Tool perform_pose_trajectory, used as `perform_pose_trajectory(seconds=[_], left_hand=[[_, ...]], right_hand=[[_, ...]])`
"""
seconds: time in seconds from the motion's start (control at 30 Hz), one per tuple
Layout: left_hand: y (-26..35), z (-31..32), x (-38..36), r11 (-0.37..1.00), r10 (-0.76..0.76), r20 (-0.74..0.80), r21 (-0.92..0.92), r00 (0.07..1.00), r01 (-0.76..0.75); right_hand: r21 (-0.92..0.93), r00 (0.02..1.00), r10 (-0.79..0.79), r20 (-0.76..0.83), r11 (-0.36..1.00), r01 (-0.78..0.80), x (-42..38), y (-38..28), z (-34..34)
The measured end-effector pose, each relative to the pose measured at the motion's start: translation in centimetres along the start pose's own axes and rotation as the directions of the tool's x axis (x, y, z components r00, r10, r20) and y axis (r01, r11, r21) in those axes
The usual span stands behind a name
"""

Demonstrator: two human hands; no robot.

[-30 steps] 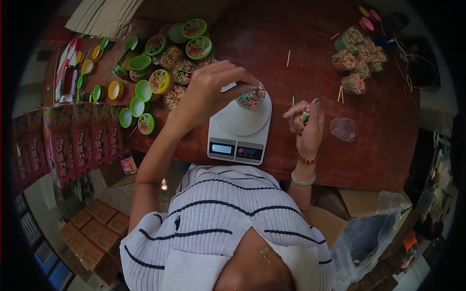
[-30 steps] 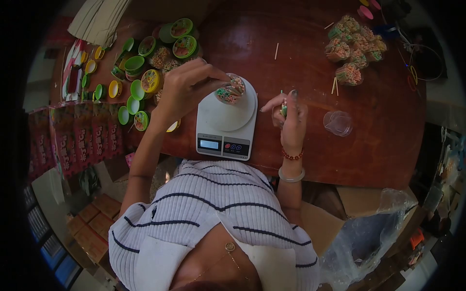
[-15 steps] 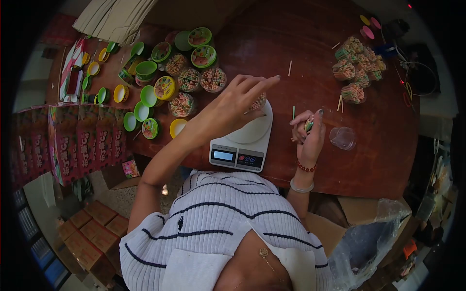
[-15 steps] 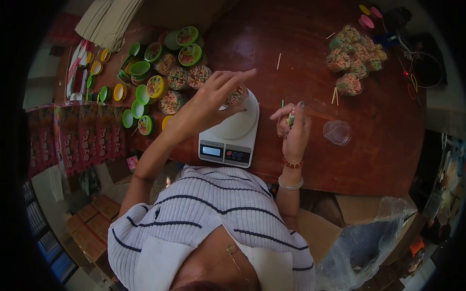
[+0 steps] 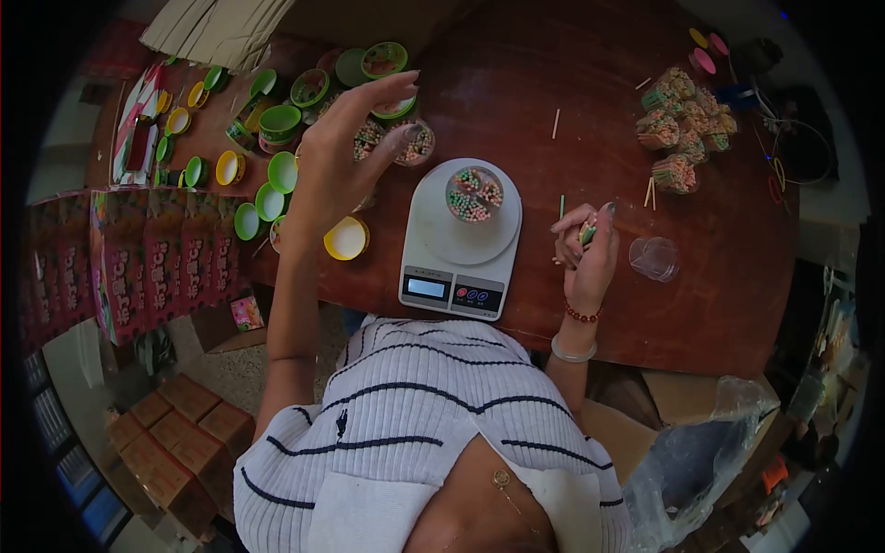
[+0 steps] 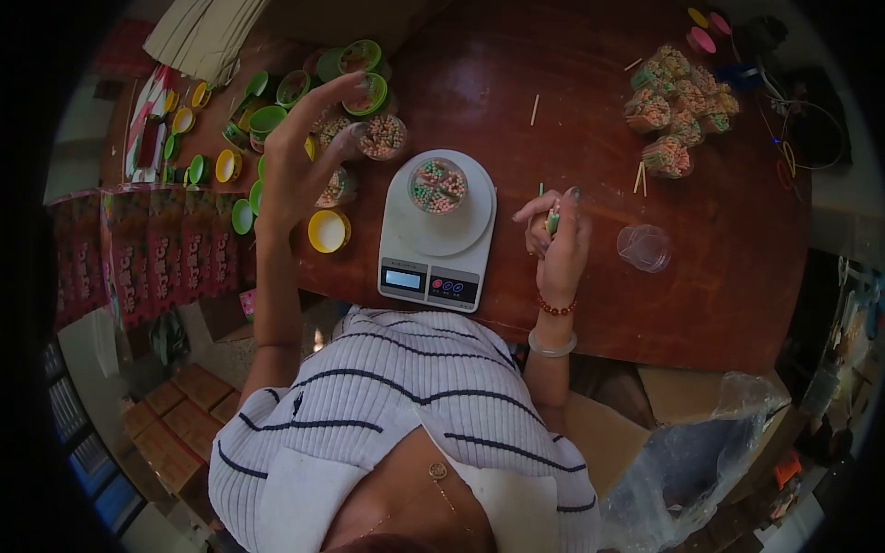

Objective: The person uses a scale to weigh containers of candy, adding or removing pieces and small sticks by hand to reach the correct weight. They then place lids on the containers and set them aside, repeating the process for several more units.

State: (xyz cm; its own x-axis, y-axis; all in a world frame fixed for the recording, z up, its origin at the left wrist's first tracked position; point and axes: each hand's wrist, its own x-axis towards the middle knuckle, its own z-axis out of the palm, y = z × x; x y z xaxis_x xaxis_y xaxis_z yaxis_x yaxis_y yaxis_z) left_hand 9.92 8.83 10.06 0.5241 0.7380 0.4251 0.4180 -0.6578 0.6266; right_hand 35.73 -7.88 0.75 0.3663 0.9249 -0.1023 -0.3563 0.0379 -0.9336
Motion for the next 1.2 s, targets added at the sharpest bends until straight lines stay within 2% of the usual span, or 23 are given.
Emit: perform_pose_trajectory(seconds=[0.23,0.47,0.53,0.57,0.6,0.7,0.77,0.8,0.87,0.9,0.97,1.0,1.07,1.1,1.13,1.2], left_hand=[[0.0,0.3,-1.0,1.0,0.001,0.142,-0.002,0.99,0.0],[0.2,1.2,-0.9,0.999,-0.019,0.17,-0.025,0.985,0.023],[-0.1,1.5,-1.0,0.999,-0.023,0.281,-0.029,0.959,0.032],[0.1,2.1,-1.2,0.999,-0.022,0.283,-0.028,0.959,0.031],[0.7,3.1,-1.4,0.995,0.093,0.301,0.007,0.949,-0.099],[0.7,5.8,-2.4,0.978,0.159,0.504,0.037,0.849,-0.205],[0.6,6.9,-1.4,0.997,0.069,0.542,-0.057,0.838,-0.046],[0.7,6.9,-0.1,0.998,0.056,0.46,-0.048,0.886,-0.038],[-2.1,8.3,2.8,0.967,0.192,0.258,0.112,0.947,-0.227],[-3.7,8.8,4.1,0.935,0.238,0.238,0.206,0.942,-0.289],[-6.6,9.2,5.6,0.849,0.16,0.347,0.429,0.924,-0.308],[-7.0,8.8,5.9,0.848,0.185,0.346,0.417,0.92,-0.328],[-7.0,8.2,6.1,0.792,-0.077,0.372,0.587,0.925,-0.171],[-7.0,8.6,6.2,0.794,-0.05,0.384,0.575,0.922,-0.196],[-6.6,9.3,6.5,0.667,0.085,0.276,0.698,0.957,-0.26],[-5.0,11.8,8.4,0.678,0.266,0.219,0.649,0.939,-0.344]], right_hand=[[0.014,0.999,-0.003,-0.04,1.0,0.003,-0.1,-0.6,-0.8],[0.028,0.997,0.027,-0.075,0.999,-0.025,-0.2,-0.6,-1.4],[0.033,0.996,0.03,-0.08,0.999,-0.027,-0.3,-0.6,-1.5],[0.034,0.996,0.03,-0.081,0.999,-0.027,-0.4,-0.6,-1.6],[0.031,0.996,0.033,-0.081,0.999,-0.031,-0.4,-0.5,-1.6],[0.031,0.996,0.033,-0.083,0.999,-0.03,-0.2,-0.3,-1.7],[0.037,0.995,0.029,-0.096,0.999,-0.025,0.1,-0.3,-1.6],[0.047,0.996,0.019,-0.084,0.999,-0.015,0.1,-0.4,-1.6],[0.045,0.995,-0.005,-0.097,0.999,0.01,-0.2,-0.6,-1.9],[0.01,0.996,-0.017,-0.091,1.0,0.018,-0.2,-0.7,-1.9],[-0.019,0.994,-0.021,-0.104,1.0,0.019,-0.3,-0.9,-2.7],[-0.026,0.992,-0.041,-0.12,0.999,0.038,-0.6,-1.0,-3.2],[0.001,0.978,-0.034,-0.207,0.999,0.034,-1.5,-1.0,-4.0],[0.0,0.972,-0.05,-0.23,0.999,0.052,-2.2,-0.8,-4.5],[0.019,0.965,-0.035,-0.259,0.999,0.042,-2.8,-0.7,-5.0],[0.03,0.951,-0.032,-0.307,0.999,0.044,-3.2,-0.4,-5.9]])
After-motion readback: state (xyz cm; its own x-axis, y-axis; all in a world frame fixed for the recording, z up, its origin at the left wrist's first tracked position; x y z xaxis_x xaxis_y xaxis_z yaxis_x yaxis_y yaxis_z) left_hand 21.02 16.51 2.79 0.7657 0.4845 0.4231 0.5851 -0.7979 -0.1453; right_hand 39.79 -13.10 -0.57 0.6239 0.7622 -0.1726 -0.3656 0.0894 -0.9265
